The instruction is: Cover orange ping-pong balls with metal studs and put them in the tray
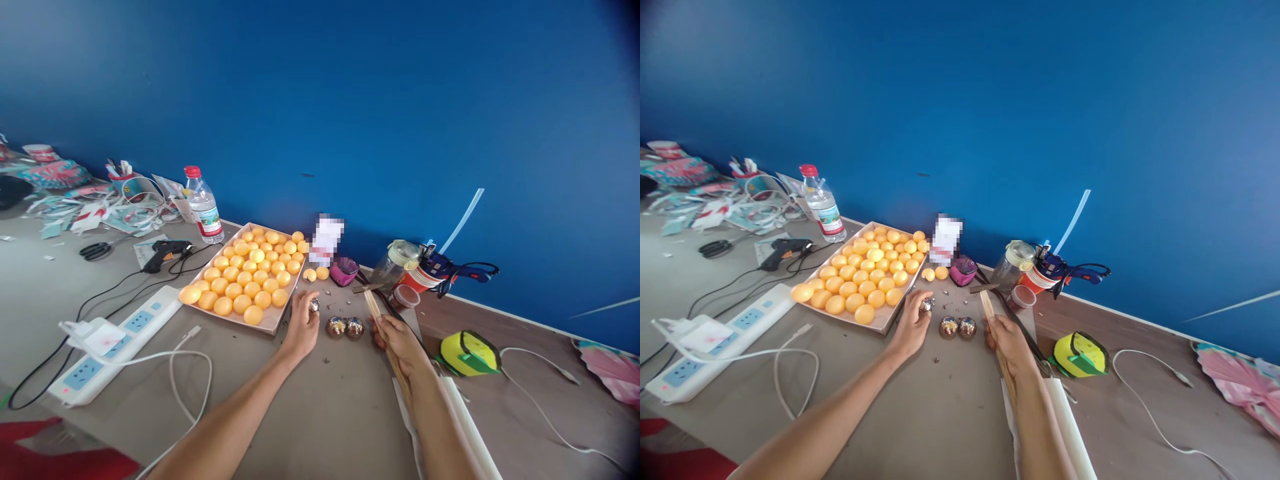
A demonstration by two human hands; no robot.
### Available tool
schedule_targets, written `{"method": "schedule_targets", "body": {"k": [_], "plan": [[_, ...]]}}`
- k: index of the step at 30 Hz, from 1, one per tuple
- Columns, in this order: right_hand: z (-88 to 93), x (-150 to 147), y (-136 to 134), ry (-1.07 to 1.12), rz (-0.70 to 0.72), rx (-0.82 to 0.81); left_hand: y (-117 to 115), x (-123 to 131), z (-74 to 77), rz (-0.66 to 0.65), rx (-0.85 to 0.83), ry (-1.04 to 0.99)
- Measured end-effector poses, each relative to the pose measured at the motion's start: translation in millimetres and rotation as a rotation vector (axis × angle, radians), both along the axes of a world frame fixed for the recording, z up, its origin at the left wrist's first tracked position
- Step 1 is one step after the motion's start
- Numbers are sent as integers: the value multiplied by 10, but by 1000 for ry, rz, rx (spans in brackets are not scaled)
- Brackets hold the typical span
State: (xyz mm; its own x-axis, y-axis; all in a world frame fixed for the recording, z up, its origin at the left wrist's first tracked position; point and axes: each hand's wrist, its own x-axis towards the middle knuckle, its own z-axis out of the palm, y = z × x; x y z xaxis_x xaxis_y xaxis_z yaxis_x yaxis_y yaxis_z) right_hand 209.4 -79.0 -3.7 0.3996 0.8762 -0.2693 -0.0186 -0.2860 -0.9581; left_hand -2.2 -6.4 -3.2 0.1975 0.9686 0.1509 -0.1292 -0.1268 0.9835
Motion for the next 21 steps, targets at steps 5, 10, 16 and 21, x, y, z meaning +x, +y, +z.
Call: {"method": "schedule_targets", "body": {"k": [5, 10, 16, 21], "plan": [[-23, 0, 2, -25, 18, 8, -23, 22, -127, -118, 186, 140], [-40, -9, -6, -39, 30, 20, -53, 15, -159, -134, 215, 169], [-79, 2, 6, -40, 15, 26, -143, -24, -86, -281, 421, 355], [-71, -7, 8, -32, 11, 28, -174, -32, -65, -377, 461, 427]]}}
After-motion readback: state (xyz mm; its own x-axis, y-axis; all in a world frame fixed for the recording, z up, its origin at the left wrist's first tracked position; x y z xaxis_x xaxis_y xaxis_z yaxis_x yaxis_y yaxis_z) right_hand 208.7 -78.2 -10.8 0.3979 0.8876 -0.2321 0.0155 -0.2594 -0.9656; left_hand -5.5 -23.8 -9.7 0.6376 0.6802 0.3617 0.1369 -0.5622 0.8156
